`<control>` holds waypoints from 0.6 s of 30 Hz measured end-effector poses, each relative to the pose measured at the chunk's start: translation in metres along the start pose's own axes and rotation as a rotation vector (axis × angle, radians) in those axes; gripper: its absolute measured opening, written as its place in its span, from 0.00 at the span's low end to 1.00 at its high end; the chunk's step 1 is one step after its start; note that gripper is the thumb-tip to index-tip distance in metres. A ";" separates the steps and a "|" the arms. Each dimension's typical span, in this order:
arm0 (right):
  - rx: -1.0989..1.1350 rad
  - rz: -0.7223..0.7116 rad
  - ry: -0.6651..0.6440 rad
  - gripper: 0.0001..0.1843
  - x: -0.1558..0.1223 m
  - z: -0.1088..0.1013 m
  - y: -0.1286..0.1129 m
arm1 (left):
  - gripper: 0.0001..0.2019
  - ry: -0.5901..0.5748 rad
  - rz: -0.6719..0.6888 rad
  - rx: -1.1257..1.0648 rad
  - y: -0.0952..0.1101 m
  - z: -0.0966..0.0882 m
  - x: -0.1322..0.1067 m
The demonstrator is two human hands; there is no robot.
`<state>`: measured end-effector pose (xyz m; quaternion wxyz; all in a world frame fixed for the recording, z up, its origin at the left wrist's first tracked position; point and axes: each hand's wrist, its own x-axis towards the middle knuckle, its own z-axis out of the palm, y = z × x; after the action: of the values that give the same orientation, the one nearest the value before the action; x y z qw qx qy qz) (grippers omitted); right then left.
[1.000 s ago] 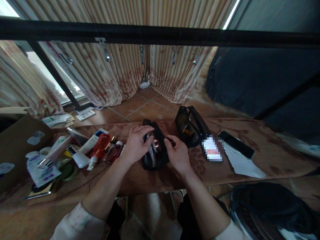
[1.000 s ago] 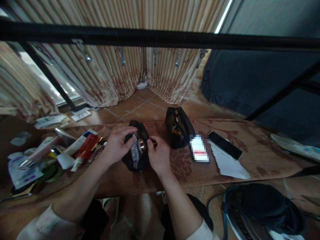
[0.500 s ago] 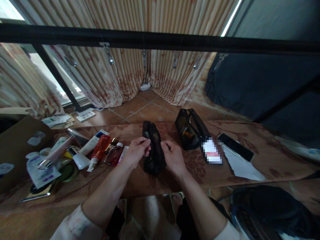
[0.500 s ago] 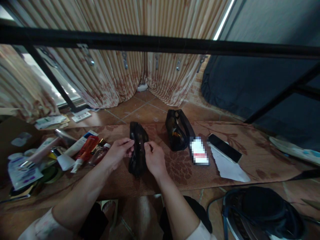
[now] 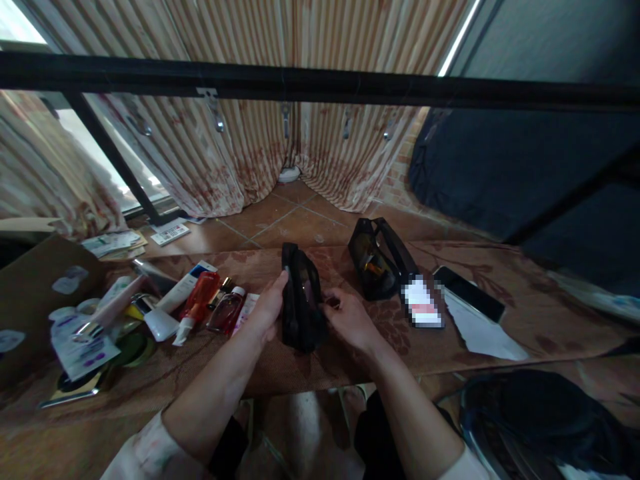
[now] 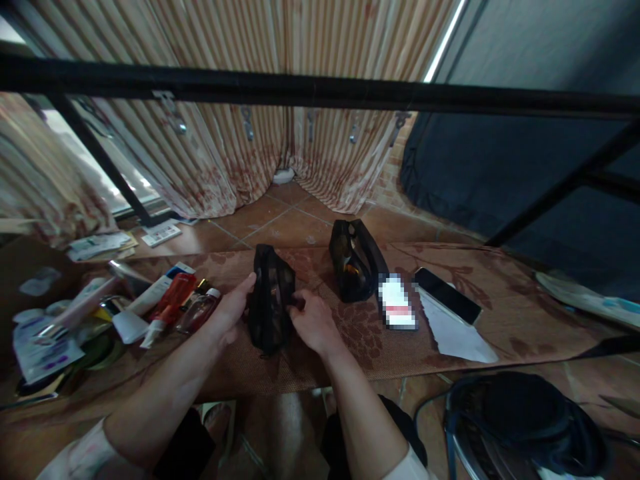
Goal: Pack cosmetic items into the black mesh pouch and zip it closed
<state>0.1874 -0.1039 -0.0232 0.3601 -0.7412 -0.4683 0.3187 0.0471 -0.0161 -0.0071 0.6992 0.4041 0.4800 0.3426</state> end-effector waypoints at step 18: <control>0.137 0.055 0.018 0.06 0.004 0.024 0.018 | 0.18 -0.053 -0.170 -0.131 0.005 0.005 -0.007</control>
<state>0.1774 -0.0997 -0.0518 0.4054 -0.7302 -0.4215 0.3533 0.0494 -0.0211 0.0006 0.7630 0.3242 0.4707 0.3020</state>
